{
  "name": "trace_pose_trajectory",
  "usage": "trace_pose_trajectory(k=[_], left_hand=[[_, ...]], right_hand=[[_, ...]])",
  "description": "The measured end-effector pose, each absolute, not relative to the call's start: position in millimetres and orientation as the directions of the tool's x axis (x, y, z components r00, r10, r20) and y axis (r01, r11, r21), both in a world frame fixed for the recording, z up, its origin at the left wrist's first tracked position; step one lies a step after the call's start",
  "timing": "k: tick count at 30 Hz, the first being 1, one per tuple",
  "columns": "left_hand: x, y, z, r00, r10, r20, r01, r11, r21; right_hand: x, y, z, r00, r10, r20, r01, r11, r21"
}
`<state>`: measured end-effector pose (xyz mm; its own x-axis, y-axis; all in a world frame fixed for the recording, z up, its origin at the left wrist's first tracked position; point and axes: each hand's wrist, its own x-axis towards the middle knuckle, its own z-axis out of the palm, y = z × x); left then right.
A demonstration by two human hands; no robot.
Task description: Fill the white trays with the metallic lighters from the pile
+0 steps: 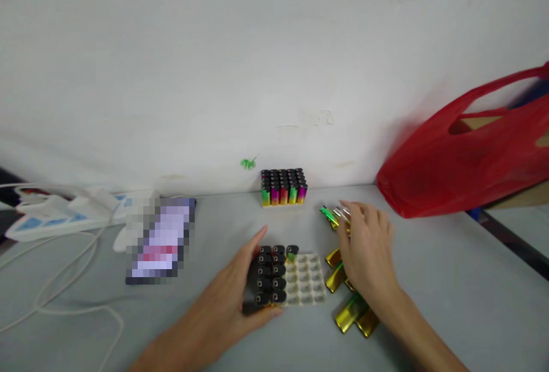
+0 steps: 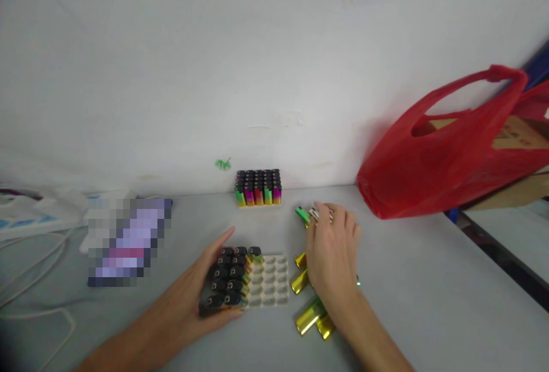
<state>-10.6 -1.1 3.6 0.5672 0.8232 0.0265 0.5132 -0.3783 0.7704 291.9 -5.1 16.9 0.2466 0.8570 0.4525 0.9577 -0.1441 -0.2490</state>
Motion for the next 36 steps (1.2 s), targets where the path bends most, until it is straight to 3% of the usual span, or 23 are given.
trace_pose_trajectory(k=[3, 7, 20, 27, 33, 34, 36], left_hand=[[-10, -2, 4, 0.560, 0.828, 0.031, 0.518, -0.379, 0.767], [-10, -3, 4, 0.565, 0.824, 0.026, 0.525, -0.384, 0.760], [-11, -3, 4, 0.571, 0.820, 0.030, 0.546, -0.407, 0.732], [-10, -2, 4, 0.572, 0.817, 0.070, 0.535, -0.437, 0.723], [-12, -2, 2, 0.576, 0.815, 0.068, 0.540, -0.441, 0.717], [-12, -3, 2, 0.575, 0.816, 0.060, 0.543, -0.436, 0.717], [-13, -3, 0, 0.574, 0.817, 0.055, 0.545, -0.431, 0.719]], right_hand=[[312, 1, 13, 0.292, 0.880, 0.375, 0.955, -0.243, -0.172], [331, 4, 12, 0.352, 0.876, 0.331, 0.932, -0.293, -0.215], [357, 10, 5, 0.444, 0.883, 0.152, 0.812, -0.325, -0.484], [349, 12, 14, 0.427, 0.889, 0.167, 0.702, -0.209, -0.681], [322, 6, 44, 0.272, 0.957, 0.105, 0.414, -0.018, -0.910], [314, 3, 48, 0.224, 0.972, 0.071, 0.316, -0.003, -0.949], [300, -2, 54, 0.093, 0.994, -0.057, -0.071, -0.050, -0.996]])
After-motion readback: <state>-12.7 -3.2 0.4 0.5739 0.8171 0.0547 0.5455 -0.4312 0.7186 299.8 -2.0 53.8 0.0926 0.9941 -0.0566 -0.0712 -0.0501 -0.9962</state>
